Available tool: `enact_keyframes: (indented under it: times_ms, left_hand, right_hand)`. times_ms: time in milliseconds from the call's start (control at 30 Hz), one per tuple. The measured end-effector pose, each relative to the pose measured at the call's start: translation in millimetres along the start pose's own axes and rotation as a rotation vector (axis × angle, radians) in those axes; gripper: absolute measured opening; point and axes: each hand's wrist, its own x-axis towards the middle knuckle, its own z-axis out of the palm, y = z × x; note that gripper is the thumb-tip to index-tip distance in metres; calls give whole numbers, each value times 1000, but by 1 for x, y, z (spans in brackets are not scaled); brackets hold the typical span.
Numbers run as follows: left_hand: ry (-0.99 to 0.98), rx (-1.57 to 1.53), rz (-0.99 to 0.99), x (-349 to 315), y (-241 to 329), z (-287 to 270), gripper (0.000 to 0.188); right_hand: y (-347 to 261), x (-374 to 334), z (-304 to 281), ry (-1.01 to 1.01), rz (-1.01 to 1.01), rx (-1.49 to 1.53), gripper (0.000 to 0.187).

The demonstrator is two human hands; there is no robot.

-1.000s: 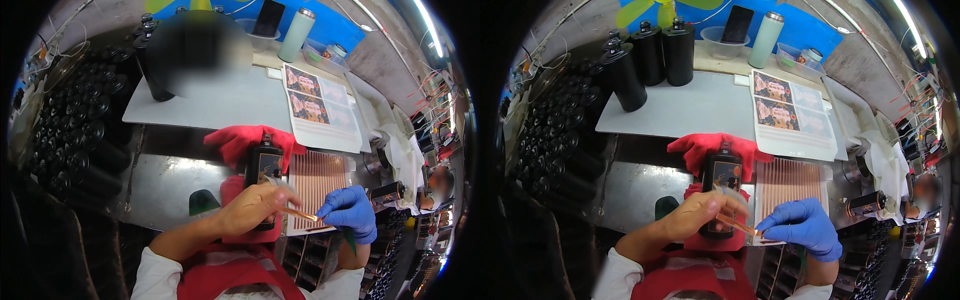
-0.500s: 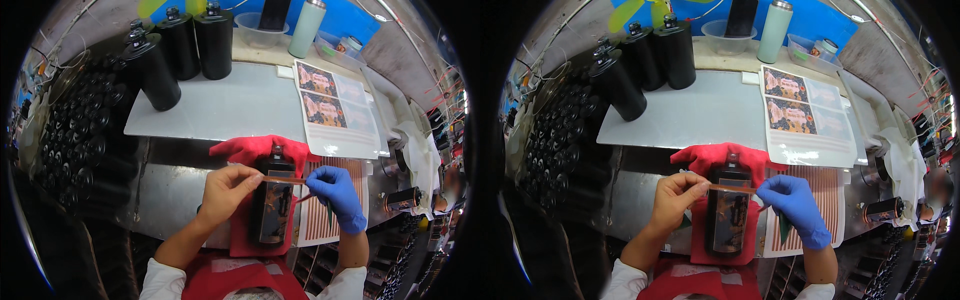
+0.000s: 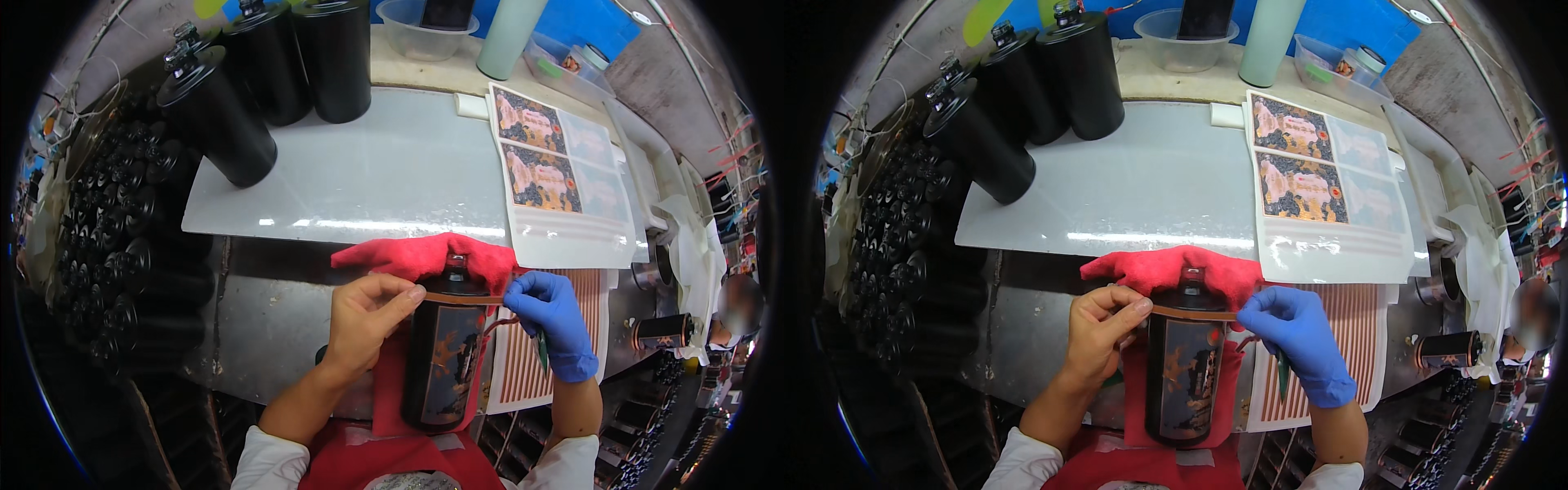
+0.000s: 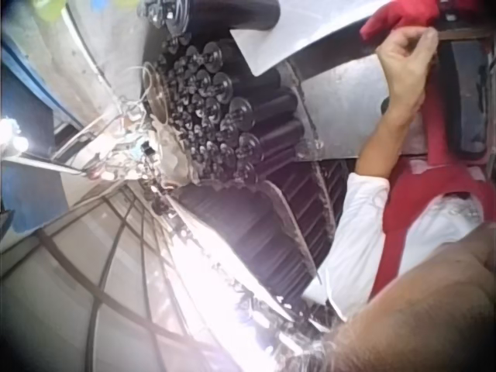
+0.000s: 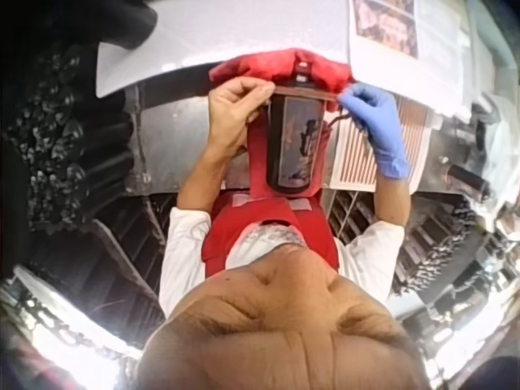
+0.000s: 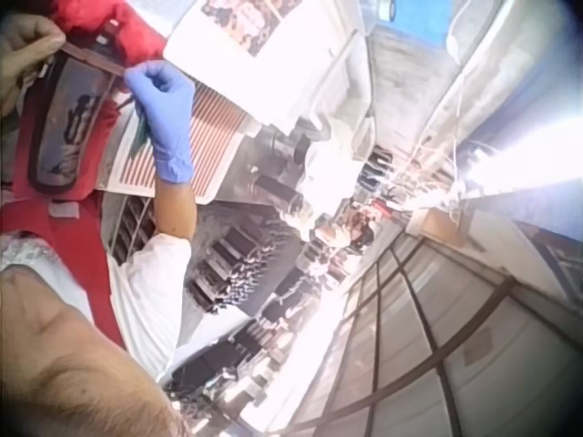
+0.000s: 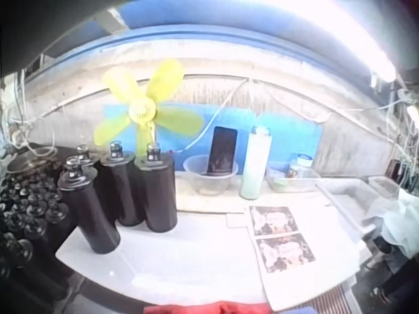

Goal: The person applies printed labels and copper-colored strips to black cylindrical containers. They smooth the labels with a green tool, peel backing, and wipe the surfaces. Finished cylinders are placed on a nearby rack.

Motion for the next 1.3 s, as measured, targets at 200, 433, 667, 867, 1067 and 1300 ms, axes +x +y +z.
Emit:
enact_keyframes:
  times_ms: [200,433,667,867,1067,1300]
  left_hand:
    - [-8,-40,52,0,-1,6,3]
    - [20,-60,31,1,-7,2,4]
    - [12,-100,21,1,-10,0,5]
    - [32,-94,28,3,-12,0,6]
    - [64,-94,21,3,-13,4,9]
    - [191,-561,-76,-7,-26,17,16]
  right_hand:
    - [1,1,-2,24,-15,54,10]
    - [2,2,0,13,-3,74,9]
    - [5,4,-4,18,15,74,9]
    - [5,5,-3,-9,20,72,9]
    - [8,8,-2,0,26,51,10]
    - [14,12,-2,-21,18,49,11]
